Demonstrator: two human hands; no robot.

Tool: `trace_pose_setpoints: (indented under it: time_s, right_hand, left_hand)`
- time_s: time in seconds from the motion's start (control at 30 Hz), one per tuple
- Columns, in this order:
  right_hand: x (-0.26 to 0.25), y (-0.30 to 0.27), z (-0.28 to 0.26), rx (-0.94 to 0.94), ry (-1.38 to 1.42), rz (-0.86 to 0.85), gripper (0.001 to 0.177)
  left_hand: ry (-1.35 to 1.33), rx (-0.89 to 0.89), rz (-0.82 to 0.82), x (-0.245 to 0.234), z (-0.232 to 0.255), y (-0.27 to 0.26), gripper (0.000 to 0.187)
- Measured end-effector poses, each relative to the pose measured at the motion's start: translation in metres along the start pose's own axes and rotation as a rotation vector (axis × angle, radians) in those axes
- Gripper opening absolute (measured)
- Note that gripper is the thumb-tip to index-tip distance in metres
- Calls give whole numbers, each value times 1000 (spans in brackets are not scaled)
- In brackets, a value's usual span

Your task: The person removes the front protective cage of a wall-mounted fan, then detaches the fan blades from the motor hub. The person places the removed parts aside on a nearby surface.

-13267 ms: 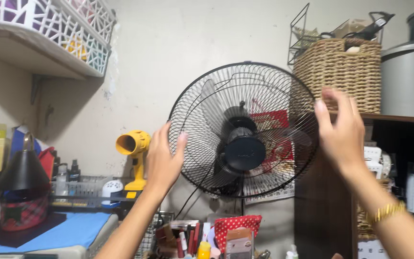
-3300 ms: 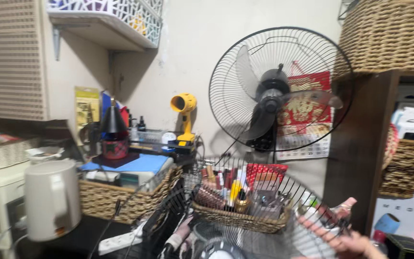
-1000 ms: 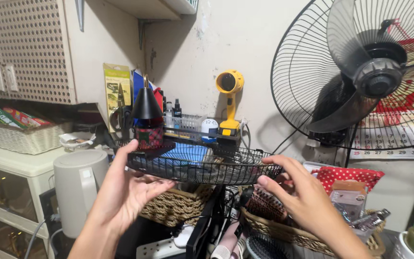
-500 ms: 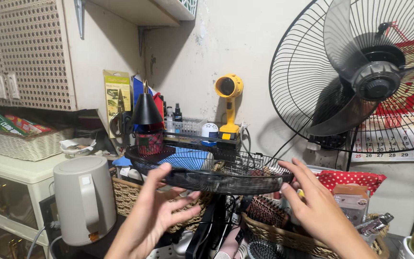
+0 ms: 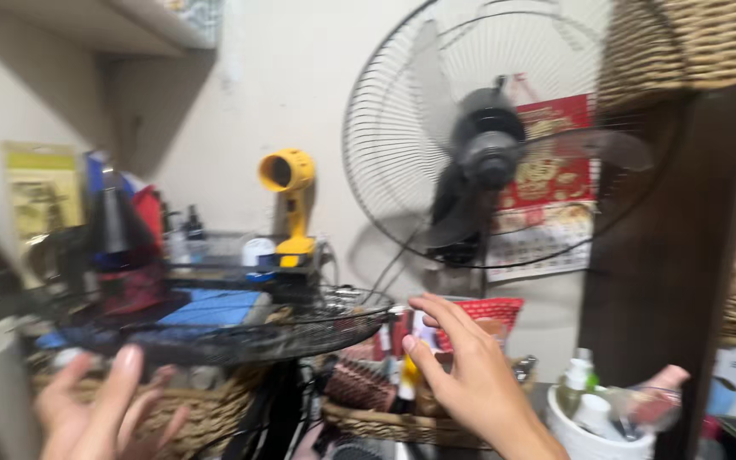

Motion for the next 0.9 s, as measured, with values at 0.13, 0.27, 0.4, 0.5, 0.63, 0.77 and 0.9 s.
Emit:
trace_pose_setpoints:
  time_s: [0.13,0.27,0.4,0.5,0.63,0.77,0.9]
  right_hand:
    - [-64,14,26,158,-124,184,27]
    - [-119,53,52,87,-446,363,22]
    - [-123,99,46,-356,-794,492,35]
    - [-102,135,59,-318,-981,350,45]
    - [-86,156,79,-265,-1068,321,49]
    - [-83,165,86,-302,-1087,335,48]
    - [-70,156,82,-320,-1146,378,47]
  left_hand:
    - [263,519,-97,39,-6,-45,66]
    - [267,786,-484,147,1,-102,37]
    - [476,331,-441,268,-85,-114,37]
    - [607,611,-623,345,-150,-72,55]
    - [757,622,-670,387,-213,-7,91]
    - [761,486,-797,406,-231,25,84]
    - [855,639,-831,398,-242,18,80]
Point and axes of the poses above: each hand's wrist, its own y-axis towards the middle knuckle, its own x-axis out of the palm, z = x × y, the point moved 4 cm from there along y, towards the middle knuckle, and after that the axes turned 13 degrees about -y, right-handed, at the moved point
